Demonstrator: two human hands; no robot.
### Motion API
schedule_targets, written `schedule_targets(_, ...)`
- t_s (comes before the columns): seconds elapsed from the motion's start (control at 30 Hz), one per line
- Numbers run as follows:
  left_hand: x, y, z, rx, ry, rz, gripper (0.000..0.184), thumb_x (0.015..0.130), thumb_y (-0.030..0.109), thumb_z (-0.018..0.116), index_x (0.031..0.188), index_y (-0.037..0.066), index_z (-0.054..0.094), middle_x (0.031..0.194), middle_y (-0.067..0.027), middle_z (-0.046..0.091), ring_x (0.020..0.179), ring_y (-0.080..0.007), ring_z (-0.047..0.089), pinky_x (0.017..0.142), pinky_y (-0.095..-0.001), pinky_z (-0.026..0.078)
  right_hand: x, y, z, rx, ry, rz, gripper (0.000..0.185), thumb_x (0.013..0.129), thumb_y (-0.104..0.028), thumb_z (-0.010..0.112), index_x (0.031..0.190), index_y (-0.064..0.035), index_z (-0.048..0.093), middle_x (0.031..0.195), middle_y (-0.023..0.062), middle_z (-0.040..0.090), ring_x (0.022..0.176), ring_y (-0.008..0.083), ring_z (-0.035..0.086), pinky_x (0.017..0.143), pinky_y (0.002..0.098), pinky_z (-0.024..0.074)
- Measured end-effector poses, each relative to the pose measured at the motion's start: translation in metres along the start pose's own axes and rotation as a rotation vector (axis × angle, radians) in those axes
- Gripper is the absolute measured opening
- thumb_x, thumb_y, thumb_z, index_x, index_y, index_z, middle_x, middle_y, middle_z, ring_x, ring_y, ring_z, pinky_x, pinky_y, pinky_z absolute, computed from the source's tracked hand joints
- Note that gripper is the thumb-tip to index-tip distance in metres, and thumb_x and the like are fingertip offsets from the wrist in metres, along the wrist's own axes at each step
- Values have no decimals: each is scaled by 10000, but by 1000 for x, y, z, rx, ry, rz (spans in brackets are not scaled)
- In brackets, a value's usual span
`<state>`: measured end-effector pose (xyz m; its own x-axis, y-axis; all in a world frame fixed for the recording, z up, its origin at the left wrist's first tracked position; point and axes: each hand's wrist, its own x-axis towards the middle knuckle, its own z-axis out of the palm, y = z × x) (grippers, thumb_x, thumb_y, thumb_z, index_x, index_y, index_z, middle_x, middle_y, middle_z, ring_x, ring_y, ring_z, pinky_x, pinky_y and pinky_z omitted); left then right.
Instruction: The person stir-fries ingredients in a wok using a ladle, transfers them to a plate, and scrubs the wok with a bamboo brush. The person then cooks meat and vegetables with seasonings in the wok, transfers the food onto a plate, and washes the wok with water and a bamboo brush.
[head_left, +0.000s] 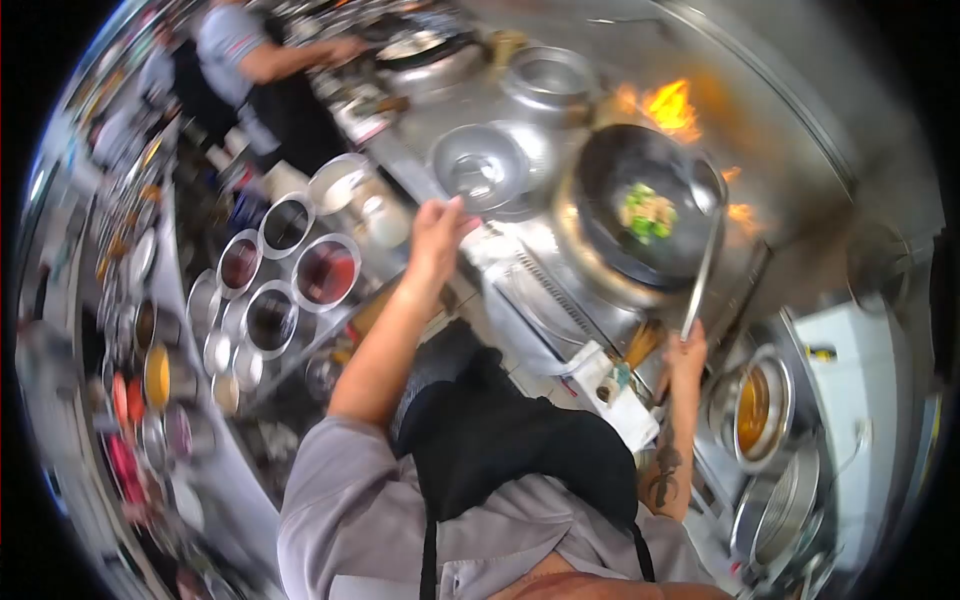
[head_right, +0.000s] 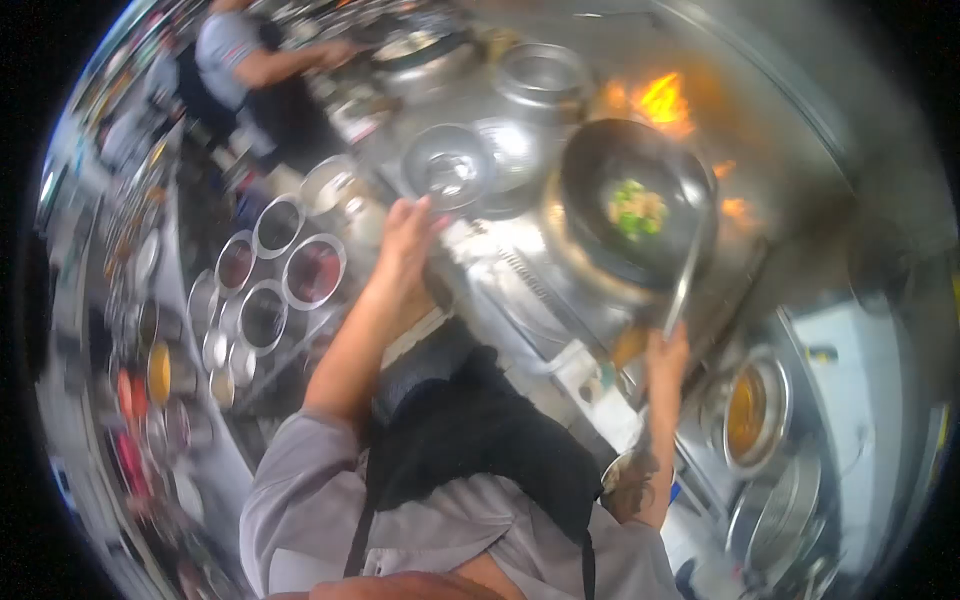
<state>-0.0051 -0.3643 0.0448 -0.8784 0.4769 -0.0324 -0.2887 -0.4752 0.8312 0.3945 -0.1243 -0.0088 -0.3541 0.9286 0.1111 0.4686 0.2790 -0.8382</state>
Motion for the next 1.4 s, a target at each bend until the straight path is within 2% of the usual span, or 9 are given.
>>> schedule_targets(0.1,-83,54,-140,-37,324,188,152,947,171,593,894,65,497,907,-86,571,818,-214,619,767,-366,563,60,33,-2,-594,14,-295,461,817,-105,623,1250,24,531,919,194,662,792,348,654,743,394,528)
schedule_targets(0.13,-122,69,-190,-61,485,146,133,953,163,573,916,60,496,910,-86,575,823,-220,624,760,-368,564,64,11,3,-562,-18,-139,479,790,-110,620,1238,39,535,1040,268,644,964,417,624,866,428,480)
schedule_targets(0.3,-345,111,-383,-75,1358,312,218,903,64,533,1077,-66,525,980,-184,571,835,-310,640,683,-371,583,141,123,11,-413,-68,-371,373,791,-66,539,1135,77,538,705,182,581,444,254,559,441,372,469)
schedule_targets(0.5,-514,113,-493,-345,1475,526,487,944,261,542,1311,-28,407,1258,-189,511,931,-317,633,752,-378,573,96,26,26,-72,-54,-147,329,805,-56,527,1108,72,537,657,137,551,396,194,508,372,341,413)
schedule_targets(0.63,-394,144,-362,483,1134,-213,646,894,445,575,1372,49,400,1298,-179,520,1037,-351,617,773,-378,547,104,15,24,-65,-32,-125,308,838,-65,555,1119,59,539,664,90,536,409,164,489,374,307,397)
schedule_targets(0.77,-216,161,-90,1795,85,180,280,785,64,575,1047,-31,606,1028,-204,627,968,-354,625,791,-375,506,99,-15,29,-60,-63,-90,343,866,-84,546,1180,49,517,768,130,589,435,169,493,395,302,404)
schedule_targets(0.97,-199,157,194,1787,-439,883,284,737,82,596,990,-42,629,1048,-224,617,992,-363,615,764,-381,510,77,-43,33,12,-99,-140,383,878,-95,610,1221,49,520,815,96,606,489,136,518,433,285,421)
schedule_targets(1.07,-213,156,224,1767,-479,986,301,735,94,604,1001,-44,629,1043,-219,618,991,-360,615,757,-399,513,89,-17,30,-74,-100,-273,443,847,-49,636,1237,116,509,1010,244,635,769,295,618,609,373,547)
schedule_targets(1.4,-205,166,207,1816,-529,1039,358,729,135,629,1036,-49,629,1025,-203,622,987,-350,613,734,-456,523,34,-43,30,-2,2,-208,334,878,-85,610,1176,47,538,840,100,594,563,138,527,481,287,433)
